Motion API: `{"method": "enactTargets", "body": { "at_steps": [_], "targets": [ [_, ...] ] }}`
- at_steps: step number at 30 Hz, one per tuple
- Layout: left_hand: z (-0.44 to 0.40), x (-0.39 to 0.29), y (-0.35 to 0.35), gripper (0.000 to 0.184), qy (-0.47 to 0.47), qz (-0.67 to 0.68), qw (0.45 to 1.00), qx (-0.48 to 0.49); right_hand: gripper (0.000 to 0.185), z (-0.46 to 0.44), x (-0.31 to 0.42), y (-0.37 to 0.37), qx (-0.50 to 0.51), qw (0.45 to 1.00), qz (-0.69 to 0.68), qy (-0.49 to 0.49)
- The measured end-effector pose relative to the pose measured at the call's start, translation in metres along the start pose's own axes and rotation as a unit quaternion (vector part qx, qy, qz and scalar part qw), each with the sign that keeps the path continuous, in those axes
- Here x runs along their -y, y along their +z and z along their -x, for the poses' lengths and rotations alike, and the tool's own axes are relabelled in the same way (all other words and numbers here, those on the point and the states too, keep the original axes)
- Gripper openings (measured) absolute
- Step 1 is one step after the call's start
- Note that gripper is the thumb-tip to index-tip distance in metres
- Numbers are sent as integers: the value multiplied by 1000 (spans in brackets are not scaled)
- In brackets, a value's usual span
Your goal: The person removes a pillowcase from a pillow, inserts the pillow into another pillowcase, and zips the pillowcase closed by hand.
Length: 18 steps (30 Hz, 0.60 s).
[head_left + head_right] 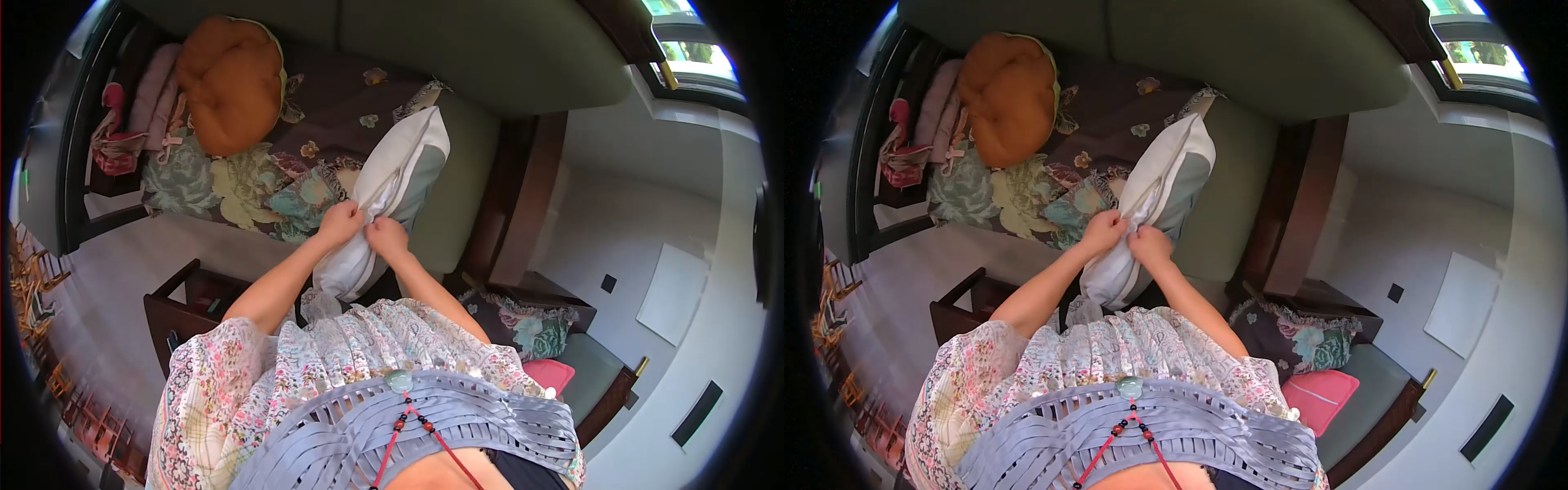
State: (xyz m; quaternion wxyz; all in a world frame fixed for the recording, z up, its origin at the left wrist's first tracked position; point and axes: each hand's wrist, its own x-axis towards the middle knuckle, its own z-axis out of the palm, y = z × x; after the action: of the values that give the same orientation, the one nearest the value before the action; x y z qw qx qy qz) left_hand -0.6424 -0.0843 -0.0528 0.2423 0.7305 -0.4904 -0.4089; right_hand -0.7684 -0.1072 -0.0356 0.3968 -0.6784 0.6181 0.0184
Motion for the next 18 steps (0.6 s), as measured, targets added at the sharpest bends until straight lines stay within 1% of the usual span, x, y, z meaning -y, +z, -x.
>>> {"method": "enactTargets", "body": {
  "at_steps": [2,4,6,7,8,9,10,11,12,13,14,16,17,18],
  "targets": [
    [1,-4,-11,23,0,85,996,41,24,1,14,8,50,991,122,-35],
    [-1,0,-9,26,-5,55,997,45,23,-3,9,28,53,991,119,-23],
    [-4,3,-4,28,29,8,997,72,28,-9,2,40,93,981,145,-87],
    [-2,4,1,28,26,7,996,81,28,-5,-6,42,97,982,140,-79],
    [-2,3,5,29,13,42,995,87,25,-4,-17,37,75,994,3,-77],
    [-3,0,9,30,1,79,993,90,23,-4,-27,30,48,987,-130,-77],
    [-1,-4,16,30,2,83,992,92,23,1,-35,20,47,988,-127,-75],
    [7,-9,26,30,33,38,994,96,18,15,-42,8,84,965,-250,2],
    [10,-15,35,30,67,-5,993,97,13,24,-47,-2,114,920,-367,76],
    [12,-21,40,31,73,-23,990,117,12,32,-50,-7,84,933,-344,72],
    [12,-25,47,31,76,-18,990,121,12,36,-57,-9,80,934,-340,76],
    [11,-25,52,30,101,-32,984,146,12,38,-72,-5,58,950,-304,42],
    [10,-22,52,30,99,-32,984,147,12,38,-79,-2,60,950,-305,43],
    [8,-19,50,28,99,9,980,172,13,40,-86,1,48,954,-295,16]
  ]
}}
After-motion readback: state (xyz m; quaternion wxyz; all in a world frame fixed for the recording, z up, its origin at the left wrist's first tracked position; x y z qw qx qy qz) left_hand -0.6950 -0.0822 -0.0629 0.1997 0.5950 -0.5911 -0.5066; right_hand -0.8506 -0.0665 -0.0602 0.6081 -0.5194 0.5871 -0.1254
